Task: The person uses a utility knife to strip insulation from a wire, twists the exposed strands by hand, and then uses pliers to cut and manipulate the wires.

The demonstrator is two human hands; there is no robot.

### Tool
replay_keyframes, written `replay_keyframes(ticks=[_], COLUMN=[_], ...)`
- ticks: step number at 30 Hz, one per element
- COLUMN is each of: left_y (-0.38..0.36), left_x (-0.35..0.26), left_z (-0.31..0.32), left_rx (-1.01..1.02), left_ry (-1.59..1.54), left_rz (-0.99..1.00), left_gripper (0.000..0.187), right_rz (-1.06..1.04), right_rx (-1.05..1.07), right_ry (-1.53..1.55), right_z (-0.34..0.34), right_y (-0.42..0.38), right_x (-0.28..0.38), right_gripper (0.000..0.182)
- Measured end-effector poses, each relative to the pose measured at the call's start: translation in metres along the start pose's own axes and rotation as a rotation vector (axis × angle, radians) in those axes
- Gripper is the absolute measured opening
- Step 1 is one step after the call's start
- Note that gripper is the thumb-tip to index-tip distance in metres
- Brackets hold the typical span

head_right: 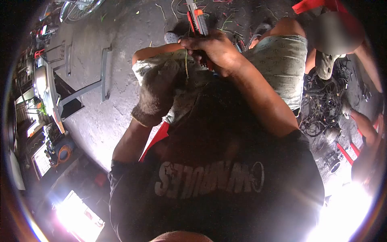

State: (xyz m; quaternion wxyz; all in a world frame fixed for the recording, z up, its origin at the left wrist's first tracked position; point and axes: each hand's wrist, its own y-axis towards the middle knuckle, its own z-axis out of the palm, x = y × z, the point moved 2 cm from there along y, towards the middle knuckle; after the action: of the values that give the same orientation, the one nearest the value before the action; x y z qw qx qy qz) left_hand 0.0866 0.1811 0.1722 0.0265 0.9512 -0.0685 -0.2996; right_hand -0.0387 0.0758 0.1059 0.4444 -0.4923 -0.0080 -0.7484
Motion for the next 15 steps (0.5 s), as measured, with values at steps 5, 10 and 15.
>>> replay_keyframes(ticks=[5, 10, 15], left_y=[0.009, 0.002, -0.001], left_x=[-0.002, 0.001, -0.005], left_z=[0.004, 0.006, 0.009], left_rx=[0.042, -0.100, -0.168], left_ry=[-0.245, 0.001, -0.676], left_rz=[0.076, 0.097, -0.420], left_gripper=[0.017, 0.021, 0.022], right_rz=[-0.109, -0.289, -0.448], right_rx=[-0.073, -0.093, -0.036], right_ry=[-0.160, -0.470, -0.908], right_z=[-0.004, -0.021, -0.025], right_y=[0.003, -0.018, -0.066], right_x=[-0.009, -0.004, 0.010], right_gripper=[0.025, 0.035, 0.033])
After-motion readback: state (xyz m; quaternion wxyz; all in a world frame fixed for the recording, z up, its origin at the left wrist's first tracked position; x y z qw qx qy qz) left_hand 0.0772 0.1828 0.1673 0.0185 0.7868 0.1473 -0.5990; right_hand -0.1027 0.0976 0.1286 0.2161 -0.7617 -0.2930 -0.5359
